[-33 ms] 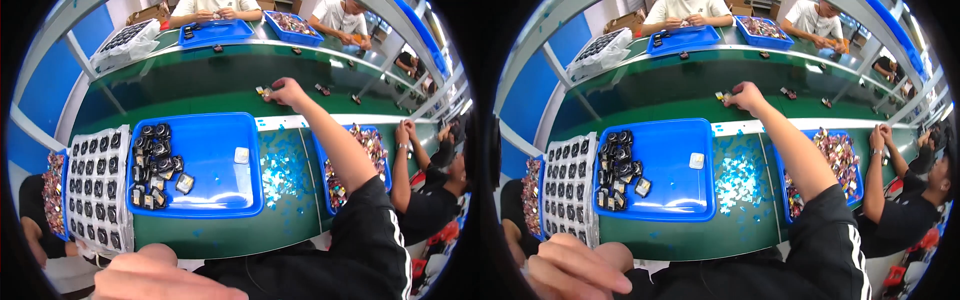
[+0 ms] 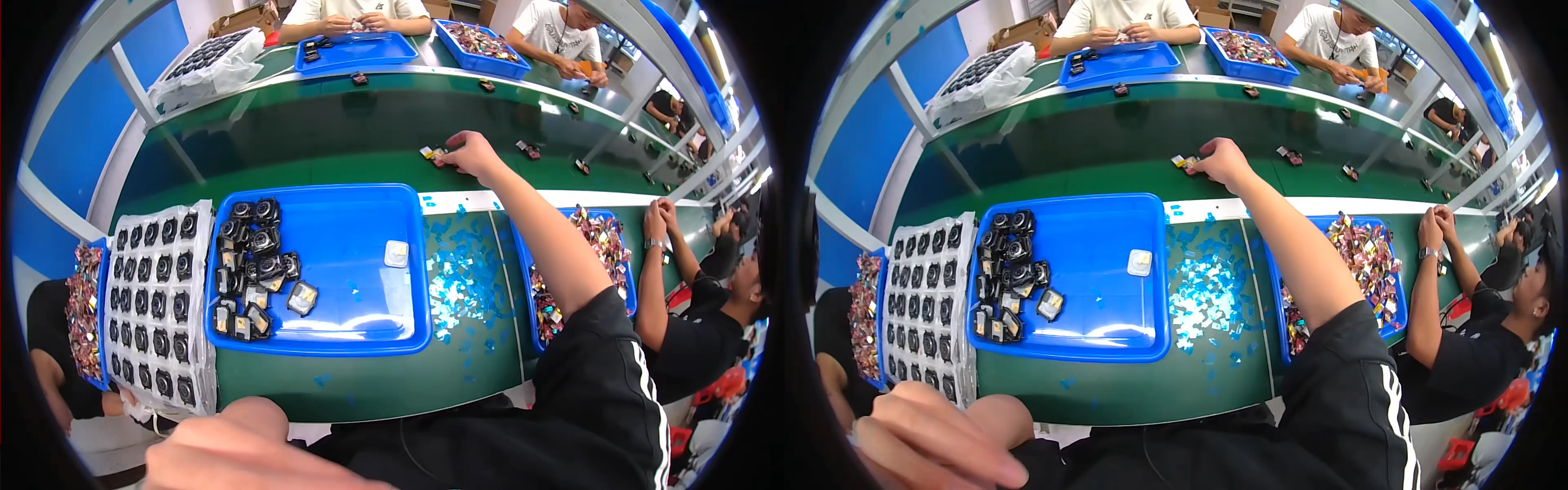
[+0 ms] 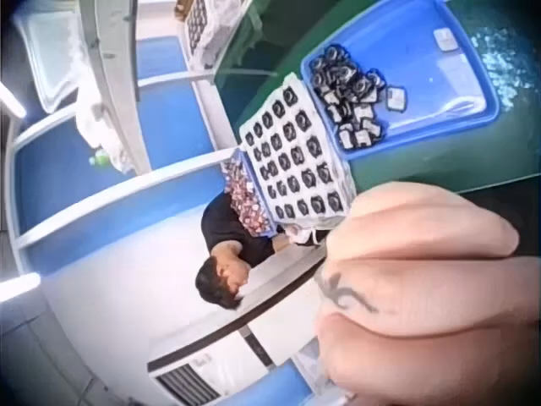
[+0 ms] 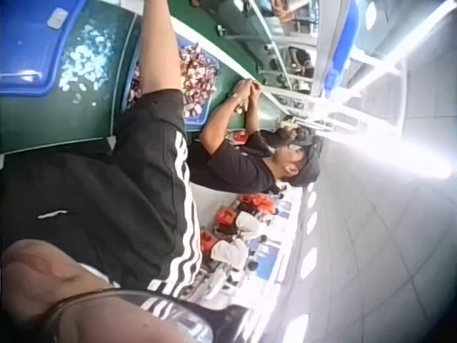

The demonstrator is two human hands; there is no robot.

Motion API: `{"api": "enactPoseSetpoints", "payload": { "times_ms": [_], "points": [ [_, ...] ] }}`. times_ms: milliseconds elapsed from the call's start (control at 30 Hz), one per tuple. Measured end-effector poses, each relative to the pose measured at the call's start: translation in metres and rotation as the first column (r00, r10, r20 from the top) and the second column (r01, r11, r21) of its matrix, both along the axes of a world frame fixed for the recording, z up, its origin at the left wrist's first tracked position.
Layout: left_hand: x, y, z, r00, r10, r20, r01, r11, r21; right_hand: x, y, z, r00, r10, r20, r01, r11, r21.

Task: Assembling small electronic components at a factory workbench.

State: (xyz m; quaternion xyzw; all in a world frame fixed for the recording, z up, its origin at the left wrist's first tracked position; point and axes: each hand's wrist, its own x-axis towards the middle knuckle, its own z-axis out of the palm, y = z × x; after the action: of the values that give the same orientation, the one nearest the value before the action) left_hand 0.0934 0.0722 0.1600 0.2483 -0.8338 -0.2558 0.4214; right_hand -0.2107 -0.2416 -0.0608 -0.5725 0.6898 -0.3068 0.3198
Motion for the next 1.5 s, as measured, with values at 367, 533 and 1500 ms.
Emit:
{"api": "enactPoseSetpoints", "payload": {
  "times_ms": [367,533,1500],
  "points": [
    [0.015,0.004,-0.026,0.892,0.117,-0.436,-0.269,0.914,-0.305,0.073,0.071,0.016,0.975,0.092,-0.203,-0.192,0.807,-0.558],
    [0.049,-0.004,-0.040,0.859,-0.007,-0.511,-0.232,0.886,-0.402,0.200,0.186,0.041,0.516,0.763,-0.390,-0.801,0.591,0.096],
    [-0.096,-0.108,-0.166,0.922,0.088,-0.377,0.337,0.297,0.893,-0.091,0.228,0.038,0.754,0.245,-0.609,-0.397,0.909,-0.125]
  ]
}}
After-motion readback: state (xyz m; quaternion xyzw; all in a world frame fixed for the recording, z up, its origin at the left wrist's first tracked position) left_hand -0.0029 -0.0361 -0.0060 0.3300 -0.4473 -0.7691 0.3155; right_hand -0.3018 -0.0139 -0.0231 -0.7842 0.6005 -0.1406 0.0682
